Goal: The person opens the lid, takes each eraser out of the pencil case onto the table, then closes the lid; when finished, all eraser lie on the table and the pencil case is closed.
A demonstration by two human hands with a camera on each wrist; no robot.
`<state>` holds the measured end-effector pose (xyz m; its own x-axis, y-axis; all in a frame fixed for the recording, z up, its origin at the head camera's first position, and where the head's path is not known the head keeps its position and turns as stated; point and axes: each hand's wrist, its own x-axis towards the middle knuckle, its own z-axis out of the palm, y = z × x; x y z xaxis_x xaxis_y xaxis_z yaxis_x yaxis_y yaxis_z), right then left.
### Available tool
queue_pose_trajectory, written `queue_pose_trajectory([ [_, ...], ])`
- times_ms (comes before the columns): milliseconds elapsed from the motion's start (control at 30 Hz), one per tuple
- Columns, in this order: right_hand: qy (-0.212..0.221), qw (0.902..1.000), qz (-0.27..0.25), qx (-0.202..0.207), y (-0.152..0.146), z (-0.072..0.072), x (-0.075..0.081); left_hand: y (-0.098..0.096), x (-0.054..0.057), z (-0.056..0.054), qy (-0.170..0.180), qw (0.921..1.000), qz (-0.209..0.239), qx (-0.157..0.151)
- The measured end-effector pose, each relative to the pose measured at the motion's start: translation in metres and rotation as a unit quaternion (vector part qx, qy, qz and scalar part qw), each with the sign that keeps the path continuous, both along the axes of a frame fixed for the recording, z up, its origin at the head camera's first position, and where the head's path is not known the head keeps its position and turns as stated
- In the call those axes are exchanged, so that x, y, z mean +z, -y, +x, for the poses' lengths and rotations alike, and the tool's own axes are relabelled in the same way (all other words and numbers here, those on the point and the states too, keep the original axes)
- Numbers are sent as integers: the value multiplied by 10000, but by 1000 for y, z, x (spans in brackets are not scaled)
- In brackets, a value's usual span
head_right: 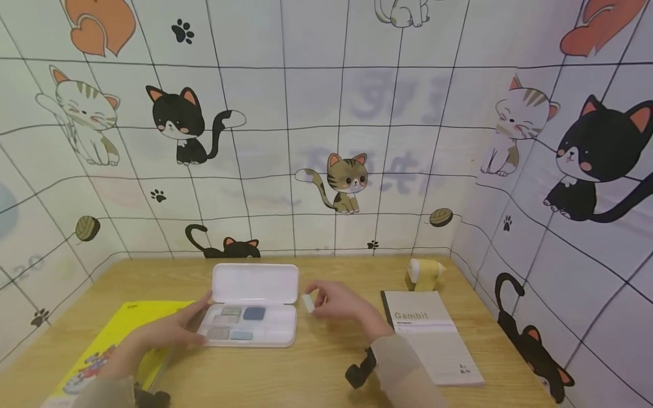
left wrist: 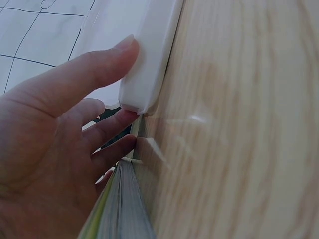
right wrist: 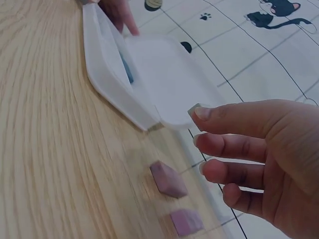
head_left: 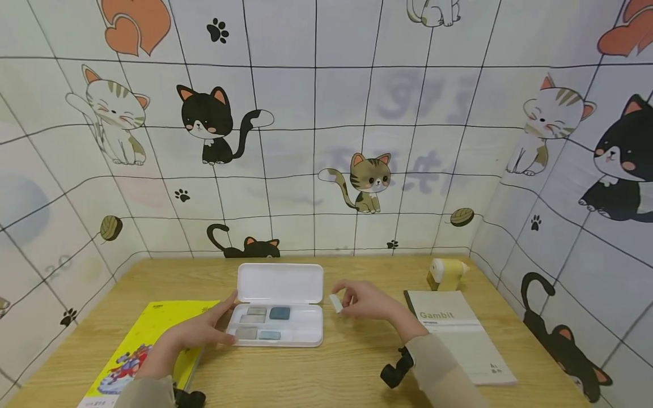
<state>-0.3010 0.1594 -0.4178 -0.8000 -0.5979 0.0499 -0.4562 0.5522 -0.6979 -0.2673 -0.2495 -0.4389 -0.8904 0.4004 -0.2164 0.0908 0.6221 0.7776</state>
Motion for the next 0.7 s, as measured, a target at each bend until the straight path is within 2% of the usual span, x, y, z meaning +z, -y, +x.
queue_pose_trajectory([
  [200,-49,9997,-129,-211,-21,2,-2,4,-2,-1,-36,9997,-46,-221],
  [500,6,9988,-189,-447,-48,5,-7,1,0,-1,-30,10000,-78,-51],
  [700,-145,9985,-106,-523,-63,5,-6,0,0,0,-34,9998,-121,-147],
])
